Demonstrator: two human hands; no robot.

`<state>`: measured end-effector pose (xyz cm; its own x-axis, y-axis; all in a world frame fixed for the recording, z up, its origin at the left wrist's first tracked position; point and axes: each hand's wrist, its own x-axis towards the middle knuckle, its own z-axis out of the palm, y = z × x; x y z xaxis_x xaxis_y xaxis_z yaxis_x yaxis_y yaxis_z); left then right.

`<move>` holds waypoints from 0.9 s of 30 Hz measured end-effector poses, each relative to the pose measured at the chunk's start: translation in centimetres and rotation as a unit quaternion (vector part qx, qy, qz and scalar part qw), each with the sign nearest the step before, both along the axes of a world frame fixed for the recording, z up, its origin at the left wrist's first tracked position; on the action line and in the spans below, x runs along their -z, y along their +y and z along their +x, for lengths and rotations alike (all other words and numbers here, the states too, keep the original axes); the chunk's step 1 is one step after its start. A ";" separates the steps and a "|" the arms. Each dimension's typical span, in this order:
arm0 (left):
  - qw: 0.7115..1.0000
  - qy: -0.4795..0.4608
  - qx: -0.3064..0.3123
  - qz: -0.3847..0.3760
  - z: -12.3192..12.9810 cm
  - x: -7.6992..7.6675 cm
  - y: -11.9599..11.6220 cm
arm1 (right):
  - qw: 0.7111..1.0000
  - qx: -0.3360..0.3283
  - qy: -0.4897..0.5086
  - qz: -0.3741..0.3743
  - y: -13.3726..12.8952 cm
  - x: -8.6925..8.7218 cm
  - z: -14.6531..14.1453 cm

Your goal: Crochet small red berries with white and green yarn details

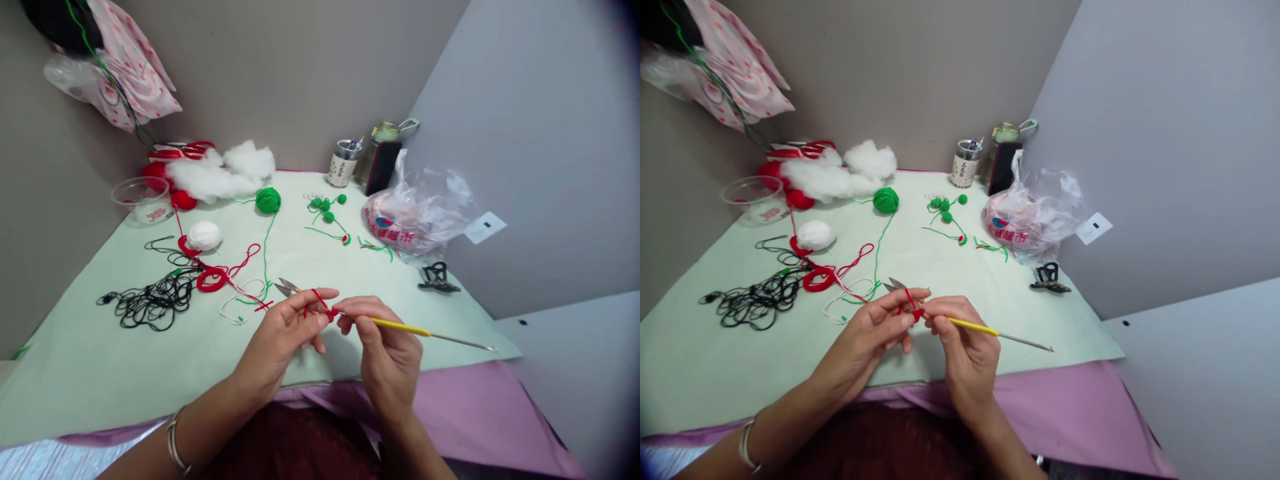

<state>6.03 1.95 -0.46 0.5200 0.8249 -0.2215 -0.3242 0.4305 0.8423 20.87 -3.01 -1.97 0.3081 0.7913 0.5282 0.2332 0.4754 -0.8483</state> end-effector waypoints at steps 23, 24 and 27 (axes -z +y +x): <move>0.990 -0.092 -0.018 -0.108 0.1 -0.3 0.5 | 0.982 0.007 0.189 -0.020 0.5 -0.2 0.4; 0.991 -0.084 -0.021 -0.100 0.1 -0.3 0.5 | 0.980 0.001 0.199 -0.021 0.5 -0.3 0.4; 0.996 -0.058 -0.028 -0.065 0.3 -0.4 0.4 | 0.977 -0.024 0.213 -0.025 0.6 -0.3 0.5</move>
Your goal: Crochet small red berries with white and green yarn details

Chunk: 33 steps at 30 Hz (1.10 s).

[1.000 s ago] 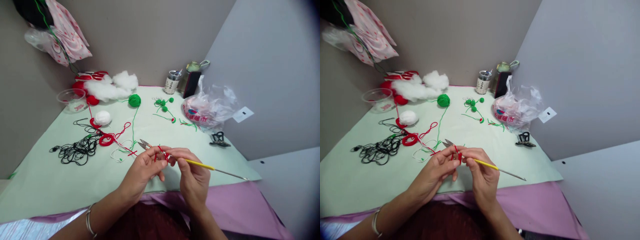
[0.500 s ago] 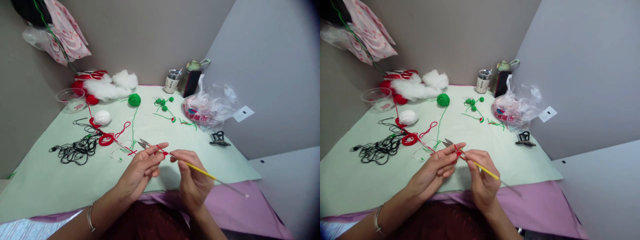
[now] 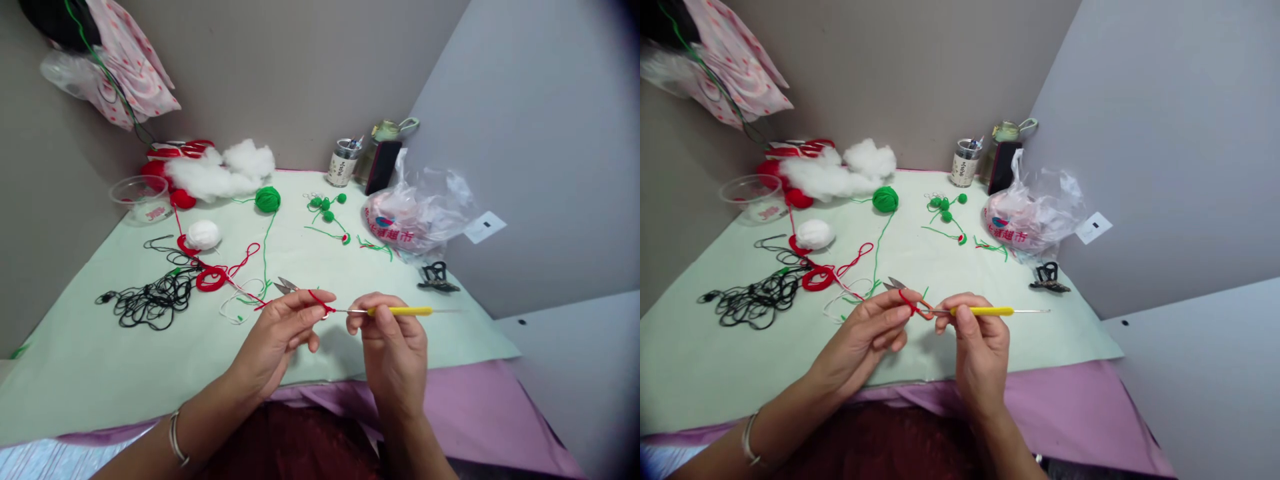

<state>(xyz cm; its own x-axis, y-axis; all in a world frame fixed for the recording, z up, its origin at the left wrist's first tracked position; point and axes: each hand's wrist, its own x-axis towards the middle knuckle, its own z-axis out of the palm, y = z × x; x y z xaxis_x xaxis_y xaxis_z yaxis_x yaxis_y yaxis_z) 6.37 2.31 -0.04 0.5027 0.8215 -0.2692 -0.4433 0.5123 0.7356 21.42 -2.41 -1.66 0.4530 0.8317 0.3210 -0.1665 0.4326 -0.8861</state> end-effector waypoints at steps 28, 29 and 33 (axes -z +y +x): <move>1.000 0.015 -0.017 0.012 0.4 0.4 0.0 | 0.993 0.013 -0.120 -0.005 -0.1 0.6 0.2; 0.999 0.022 -0.029 0.033 0.5 0.5 -0.2 | 0.987 0.015 -0.158 -0.003 -0.1 0.8 0.0; 0.995 0.041 -0.052 0.073 0.9 1.1 -0.8 | 0.912 0.125 -0.388 0.052 -0.6 1.6 -0.7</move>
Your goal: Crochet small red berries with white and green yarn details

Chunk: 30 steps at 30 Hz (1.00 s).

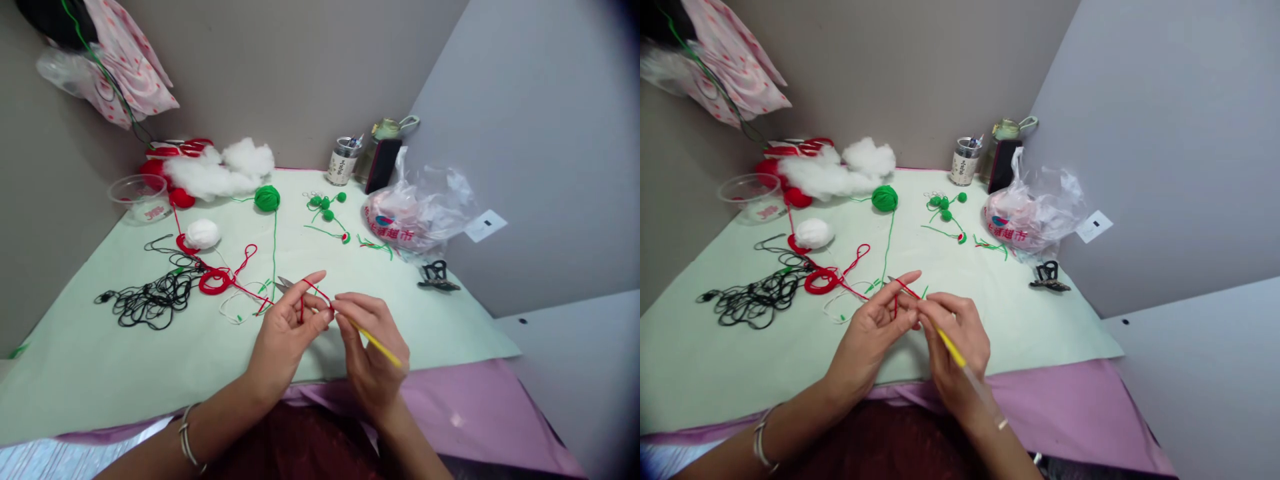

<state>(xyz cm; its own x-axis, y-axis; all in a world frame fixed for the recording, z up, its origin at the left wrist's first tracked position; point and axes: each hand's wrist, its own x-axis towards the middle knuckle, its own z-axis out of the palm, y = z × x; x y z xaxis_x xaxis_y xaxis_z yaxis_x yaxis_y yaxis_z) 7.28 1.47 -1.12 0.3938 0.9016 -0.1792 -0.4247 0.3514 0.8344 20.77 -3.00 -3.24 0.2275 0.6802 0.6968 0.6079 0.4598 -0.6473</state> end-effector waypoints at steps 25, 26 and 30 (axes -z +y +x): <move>0.987 -0.073 0.069 -0.121 -0.9 -0.6 0.7 | 0.984 -0.073 0.162 -0.009 0.0 -0.6 0.5; 0.990 -0.065 0.059 -0.107 -0.9 -0.6 0.6 | 0.975 -0.092 0.202 -0.021 0.2 -0.8 0.4; 0.997 -0.035 0.059 -0.046 -0.8 -0.6 0.4 | 0.972 -0.102 0.207 -0.047 0.6 -1.2 0.2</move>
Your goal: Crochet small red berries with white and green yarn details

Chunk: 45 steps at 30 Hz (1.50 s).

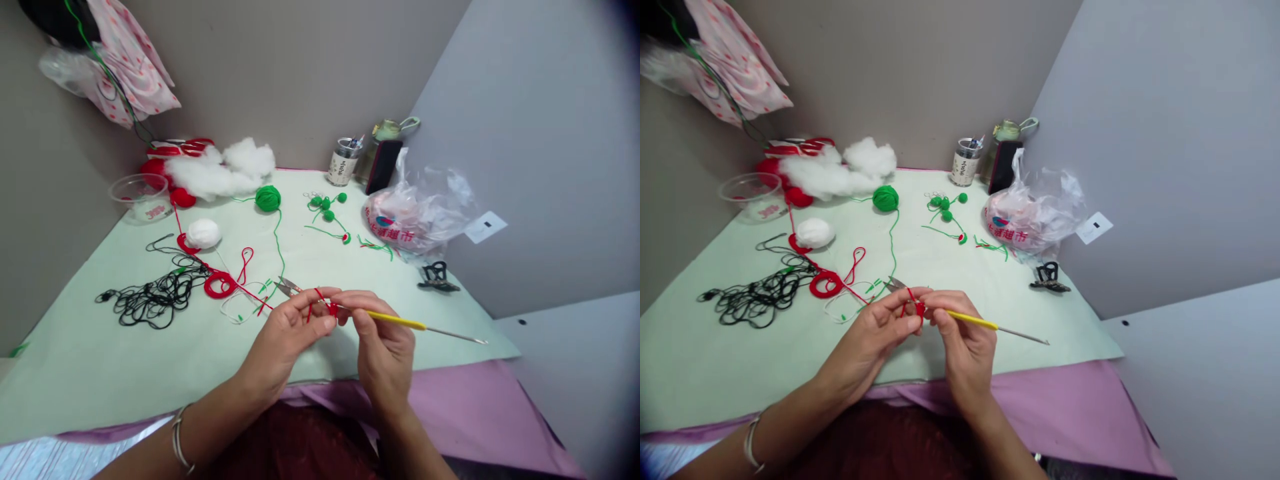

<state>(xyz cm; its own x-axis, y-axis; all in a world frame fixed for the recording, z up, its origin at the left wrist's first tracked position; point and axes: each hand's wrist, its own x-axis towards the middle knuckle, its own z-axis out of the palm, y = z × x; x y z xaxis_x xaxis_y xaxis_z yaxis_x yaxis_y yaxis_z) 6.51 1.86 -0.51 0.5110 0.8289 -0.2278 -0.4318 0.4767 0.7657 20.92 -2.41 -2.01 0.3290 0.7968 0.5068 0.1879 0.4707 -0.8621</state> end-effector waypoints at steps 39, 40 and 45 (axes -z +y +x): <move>0.998 -0.017 -0.038 -0.051 0.3 0.6 0.6 | 1.000 0.022 0.009 -0.013 -0.1 0.1 0.5; 0.998 -0.011 -0.049 -0.029 0.4 0.6 0.4 | 0.999 0.020 -0.030 -0.009 -0.1 0.2 0.3; 0.999 -0.010 -0.052 -0.009 0.9 0.6 -0.2 | 0.976 0.073 -0.194 0.063 -0.2 0.7 -0.4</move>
<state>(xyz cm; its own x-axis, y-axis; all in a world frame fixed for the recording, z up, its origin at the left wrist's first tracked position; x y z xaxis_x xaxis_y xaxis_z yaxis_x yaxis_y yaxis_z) 7.37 1.67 -1.07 0.4275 0.8733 -0.2335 -0.4954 0.4424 0.7476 20.53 -2.60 -2.75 0.1973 0.6789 0.7072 0.5615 0.5131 -0.6492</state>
